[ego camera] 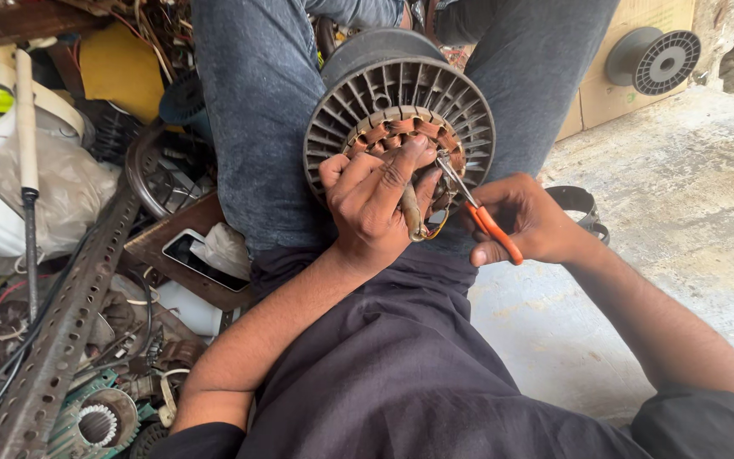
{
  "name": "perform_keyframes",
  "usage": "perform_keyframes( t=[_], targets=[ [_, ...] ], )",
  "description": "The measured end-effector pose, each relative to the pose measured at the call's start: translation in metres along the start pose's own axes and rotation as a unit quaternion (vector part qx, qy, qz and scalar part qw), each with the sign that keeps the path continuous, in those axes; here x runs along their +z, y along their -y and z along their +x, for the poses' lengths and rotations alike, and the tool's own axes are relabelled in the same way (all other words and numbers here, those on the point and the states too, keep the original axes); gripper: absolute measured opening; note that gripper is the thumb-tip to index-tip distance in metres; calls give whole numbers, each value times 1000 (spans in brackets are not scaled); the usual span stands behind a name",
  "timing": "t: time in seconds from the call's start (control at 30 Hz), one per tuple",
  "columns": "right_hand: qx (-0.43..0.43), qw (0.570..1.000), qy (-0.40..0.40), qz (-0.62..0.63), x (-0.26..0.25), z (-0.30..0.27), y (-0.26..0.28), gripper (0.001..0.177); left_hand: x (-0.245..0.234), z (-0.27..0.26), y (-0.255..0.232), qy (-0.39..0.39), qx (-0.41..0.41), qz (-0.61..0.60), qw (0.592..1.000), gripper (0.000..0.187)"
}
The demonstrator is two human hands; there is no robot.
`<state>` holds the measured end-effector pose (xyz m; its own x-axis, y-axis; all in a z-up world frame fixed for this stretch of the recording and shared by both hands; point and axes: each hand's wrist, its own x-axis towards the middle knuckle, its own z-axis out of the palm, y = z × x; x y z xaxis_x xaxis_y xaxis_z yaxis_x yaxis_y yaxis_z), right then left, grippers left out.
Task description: The person sits on the floor and uses pliers and a screwdriver to remove old copper windings from a motor armature. They repeatedly cut and pull out the wires from the slots.
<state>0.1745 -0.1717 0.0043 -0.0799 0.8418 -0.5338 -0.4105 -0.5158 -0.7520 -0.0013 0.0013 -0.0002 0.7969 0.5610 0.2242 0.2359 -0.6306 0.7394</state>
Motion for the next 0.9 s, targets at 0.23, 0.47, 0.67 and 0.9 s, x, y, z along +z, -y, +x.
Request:
perform_keyframes(
  t=[0.23, 0.47, 0.67, 0.9],
  targets=[
    [40, 999, -3, 28, -8, -6, 3, 35, -2, 2, -2, 22, -18, 1, 1000, 56],
    [94, 995, -8, 18, -6, -7, 20, 33, -3, 2, -1, 35, -28, -10, 999, 54],
    [123, 991, -12, -48, -7, 0, 42, 31, -1, 4, 0, 31, -30, -22, 999, 53],
    [208, 975, 25, -80, -23, 4, 68, 30, -3, 2, 1, 33, -35, -35, 998, 55]
  ],
)
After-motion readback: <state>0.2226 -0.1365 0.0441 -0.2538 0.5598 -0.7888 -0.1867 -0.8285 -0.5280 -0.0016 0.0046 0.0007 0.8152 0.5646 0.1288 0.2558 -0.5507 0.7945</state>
